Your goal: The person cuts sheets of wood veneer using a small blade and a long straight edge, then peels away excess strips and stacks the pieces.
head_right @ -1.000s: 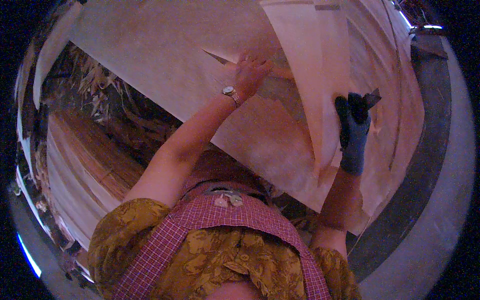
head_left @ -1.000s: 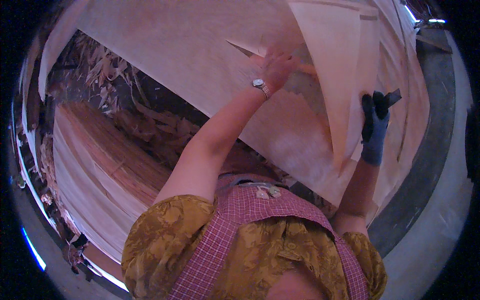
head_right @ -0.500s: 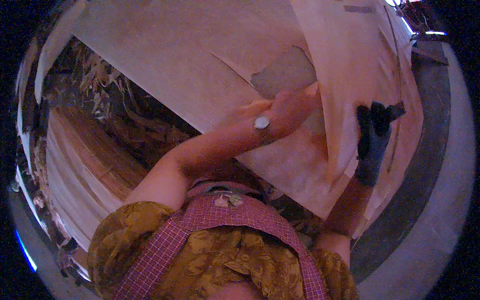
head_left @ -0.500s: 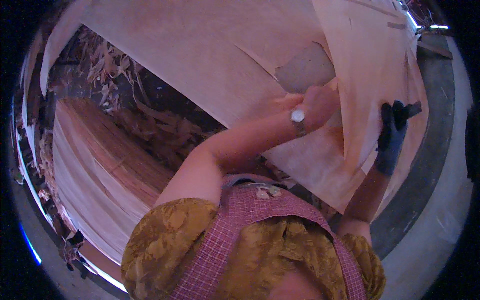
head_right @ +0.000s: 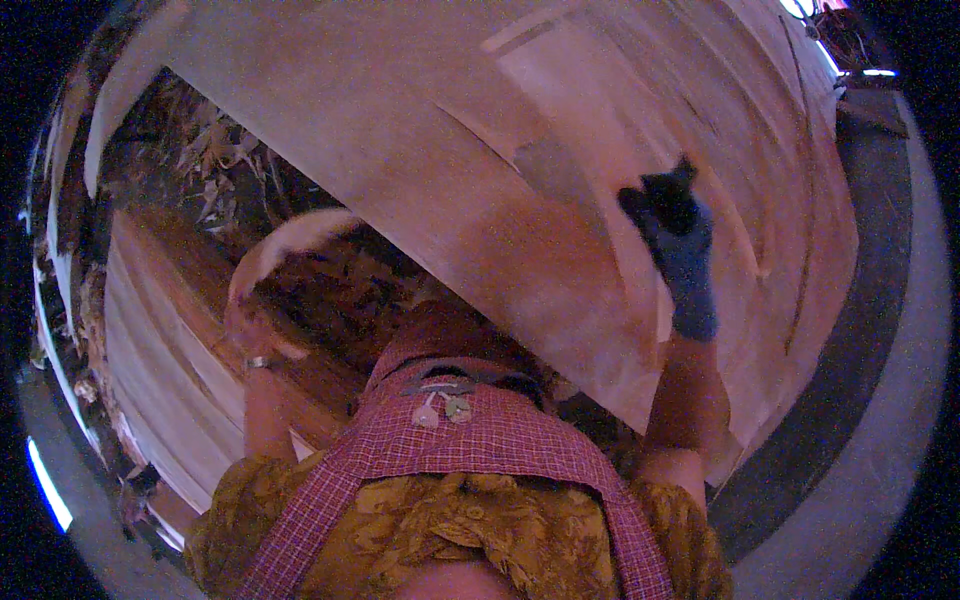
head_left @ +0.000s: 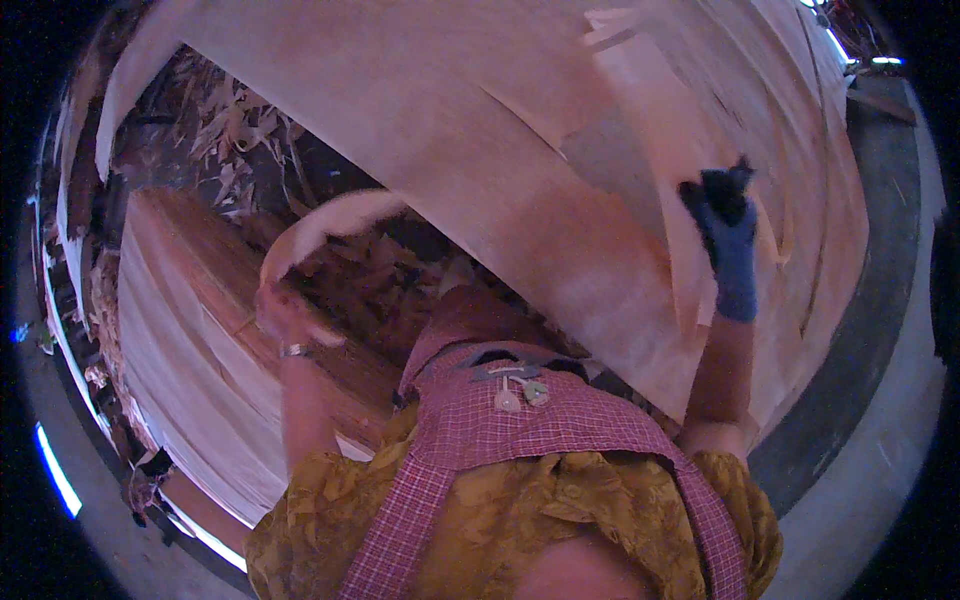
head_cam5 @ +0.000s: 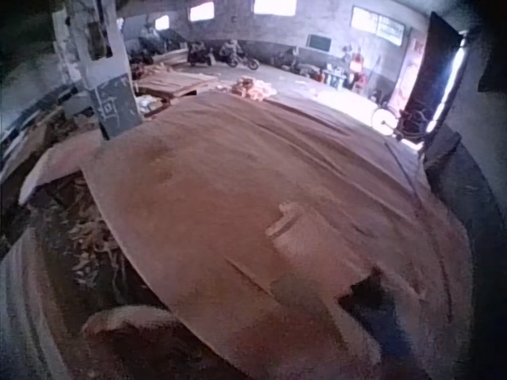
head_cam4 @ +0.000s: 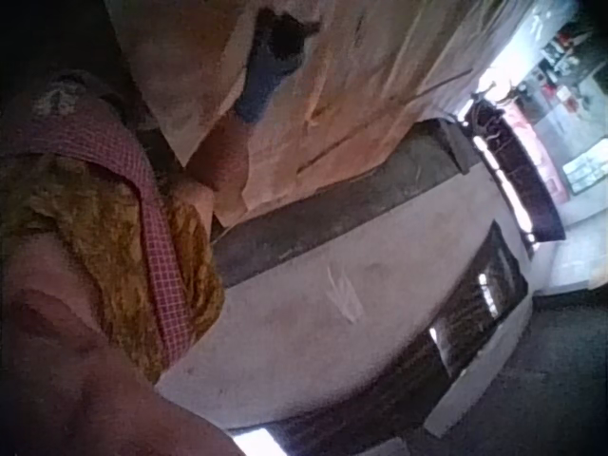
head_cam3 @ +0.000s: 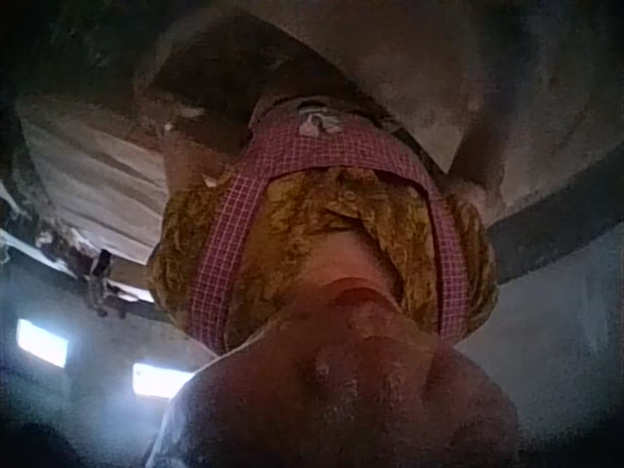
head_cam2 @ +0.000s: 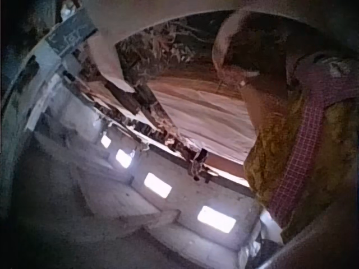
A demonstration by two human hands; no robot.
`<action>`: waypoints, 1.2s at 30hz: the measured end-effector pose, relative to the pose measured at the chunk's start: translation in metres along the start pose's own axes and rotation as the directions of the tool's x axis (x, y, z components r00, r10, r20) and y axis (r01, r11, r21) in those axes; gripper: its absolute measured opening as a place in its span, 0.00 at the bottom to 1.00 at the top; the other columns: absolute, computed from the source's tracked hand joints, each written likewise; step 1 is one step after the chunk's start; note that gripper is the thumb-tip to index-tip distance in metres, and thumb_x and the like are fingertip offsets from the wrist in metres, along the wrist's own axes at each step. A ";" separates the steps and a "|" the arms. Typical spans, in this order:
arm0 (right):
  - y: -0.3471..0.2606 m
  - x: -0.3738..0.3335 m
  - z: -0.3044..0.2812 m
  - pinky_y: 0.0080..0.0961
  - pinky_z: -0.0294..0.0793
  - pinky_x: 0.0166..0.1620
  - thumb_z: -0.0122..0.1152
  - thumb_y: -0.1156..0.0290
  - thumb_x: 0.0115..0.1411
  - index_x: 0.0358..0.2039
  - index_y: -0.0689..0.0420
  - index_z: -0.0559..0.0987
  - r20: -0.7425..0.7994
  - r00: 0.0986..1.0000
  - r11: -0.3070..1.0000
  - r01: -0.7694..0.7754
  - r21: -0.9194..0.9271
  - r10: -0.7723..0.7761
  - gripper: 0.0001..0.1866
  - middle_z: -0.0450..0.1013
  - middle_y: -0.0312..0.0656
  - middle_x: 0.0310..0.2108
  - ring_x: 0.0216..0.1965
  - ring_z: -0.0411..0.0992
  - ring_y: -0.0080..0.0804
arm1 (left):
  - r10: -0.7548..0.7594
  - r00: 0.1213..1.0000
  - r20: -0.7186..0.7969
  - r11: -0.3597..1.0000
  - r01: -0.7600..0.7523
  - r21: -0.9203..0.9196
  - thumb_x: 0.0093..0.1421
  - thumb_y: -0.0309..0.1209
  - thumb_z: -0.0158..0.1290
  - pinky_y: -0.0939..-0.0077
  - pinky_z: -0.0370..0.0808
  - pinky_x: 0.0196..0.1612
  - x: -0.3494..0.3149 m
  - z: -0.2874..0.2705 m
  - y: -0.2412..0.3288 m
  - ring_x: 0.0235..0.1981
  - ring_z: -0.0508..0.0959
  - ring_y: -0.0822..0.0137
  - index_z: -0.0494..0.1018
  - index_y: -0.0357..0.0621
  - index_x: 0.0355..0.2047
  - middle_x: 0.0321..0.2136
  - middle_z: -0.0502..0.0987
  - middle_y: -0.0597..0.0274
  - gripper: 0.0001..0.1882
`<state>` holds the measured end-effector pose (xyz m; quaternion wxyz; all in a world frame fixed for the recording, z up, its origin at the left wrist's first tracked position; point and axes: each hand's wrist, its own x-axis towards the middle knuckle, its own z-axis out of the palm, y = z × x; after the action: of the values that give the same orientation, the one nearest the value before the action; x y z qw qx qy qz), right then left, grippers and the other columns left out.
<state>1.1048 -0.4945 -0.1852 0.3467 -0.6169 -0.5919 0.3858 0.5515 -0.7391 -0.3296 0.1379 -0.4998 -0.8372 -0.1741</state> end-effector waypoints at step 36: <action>0.081 0.022 0.231 0.48 0.76 0.27 0.45 0.61 0.66 0.48 0.55 0.65 0.172 0.979 0.683 0.051 -0.728 0.110 0.15 0.78 0.52 0.28 0.27 0.79 0.50 | 0.605 0.796 0.001 0.664 -0.503 -0.554 0.57 0.30 0.51 0.60 0.68 0.54 0.087 0.169 0.345 0.49 0.73 0.54 0.73 0.42 0.49 0.47 0.75 0.57 0.19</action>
<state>0.9374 -0.4840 -0.3653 0.0047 -0.6709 -0.7182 0.1844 0.8066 -0.4465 -0.3937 -0.0362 -0.7630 -0.5720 -0.2989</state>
